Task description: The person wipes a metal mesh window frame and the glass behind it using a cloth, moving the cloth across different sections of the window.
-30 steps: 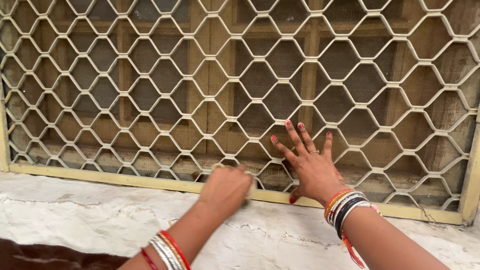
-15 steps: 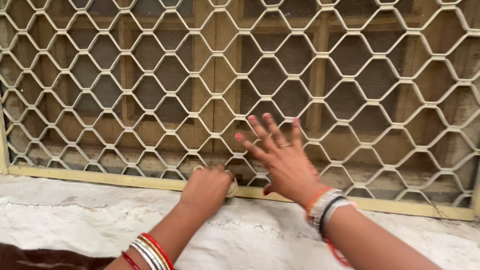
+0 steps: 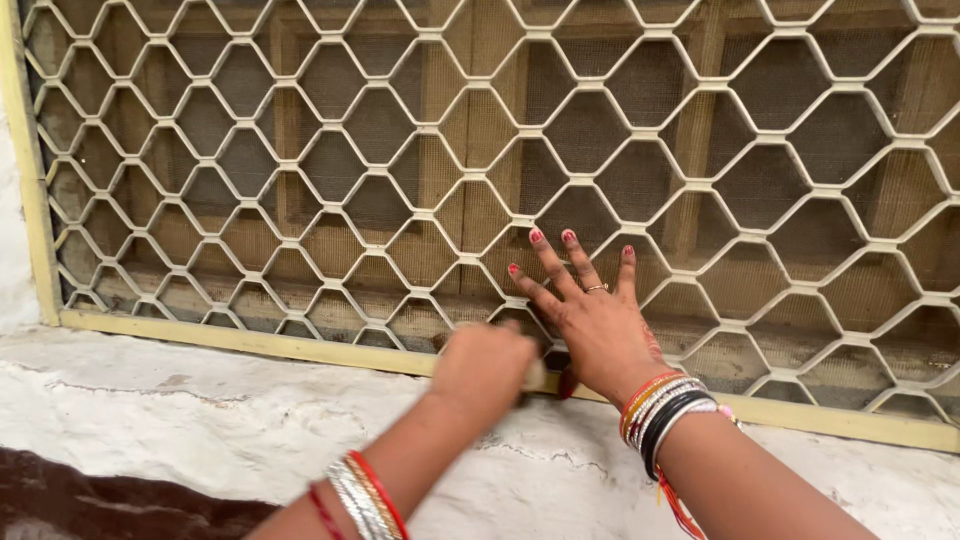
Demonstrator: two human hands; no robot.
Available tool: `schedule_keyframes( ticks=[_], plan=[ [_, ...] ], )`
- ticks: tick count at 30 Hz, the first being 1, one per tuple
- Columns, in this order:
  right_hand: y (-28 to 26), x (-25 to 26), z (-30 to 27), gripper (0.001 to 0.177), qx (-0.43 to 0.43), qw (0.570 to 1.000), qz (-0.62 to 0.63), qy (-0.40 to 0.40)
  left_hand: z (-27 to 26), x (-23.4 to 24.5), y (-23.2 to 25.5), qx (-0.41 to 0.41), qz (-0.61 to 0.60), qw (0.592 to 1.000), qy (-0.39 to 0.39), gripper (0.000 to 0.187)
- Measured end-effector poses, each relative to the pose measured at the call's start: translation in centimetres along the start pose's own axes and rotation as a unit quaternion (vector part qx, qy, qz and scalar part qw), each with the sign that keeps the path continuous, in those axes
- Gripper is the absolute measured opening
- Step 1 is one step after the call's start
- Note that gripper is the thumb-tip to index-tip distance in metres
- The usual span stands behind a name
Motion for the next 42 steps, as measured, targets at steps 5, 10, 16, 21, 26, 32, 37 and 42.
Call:
schedule_keyframes(
  ticks=[5, 10, 16, 21, 26, 32, 37, 42],
  plan=[
    [-0.1, 2.9, -1.3, 0.14, -0.002, 1.0, -0.007, -0.014, -1.4, 2.0, -3.2, 0.056, 0.081, 0.995, -0.024, 0.005],
    [-0.1, 3.1, -1.3, 0.14, -0.01, 1.0, -0.011, -0.01, -0.9, 1.2, 0.1, 0.028, 0.039, 0.999, 0.004, 0.005],
    [-0.2, 2.9, -1.2, 0.14, -0.014, 1.0, -0.014, -0.016, -2.1, 1.3, -4.2, 0.062, 0.079, 0.994, -0.039, 0.007],
    [-0.2, 2.7, -1.2, 0.14, -0.02, 0.999, -0.007, -0.038, -3.2, 2.4, -6.8, 0.085, 0.11, 0.989, -0.059, 0.006],
    [-0.3, 2.8, -1.0, 0.143, -0.029, 0.999, -0.002, -0.033, -2.3, 1.6, -0.8, -0.032, 0.07, 0.997, 0.001, 0.008],
    [-0.5, 2.6, -1.1, 0.141, -0.038, 0.998, 0.002, -0.052, -2.9, 1.4, -6.3, 0.091, 0.056, 0.99, -0.088, 0.016],
    [-0.7, 2.9, -1.2, 0.141, -0.043, 0.997, 0.001, -0.058, -3.8, 2.1, -7.1, 0.082, 0.057, 0.994, -0.044, 0.008],
    [-1.4, 3.5, -1.2, 0.132, -0.054, 0.998, -0.001, -0.043, -3.7, 1.4, -6.5, 0.063, 0.065, 0.996, -0.017, 0.009]
  ],
)
Point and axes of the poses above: each hand's wrist, its own z-axis towards the middle knuckle, its own x-axis out of the back of the hand, y = z × x, the point moved 9 cm from there along z, towards the middle knuckle, and after that the axes turned 14 degrees about -z, right-handed, at the moved point
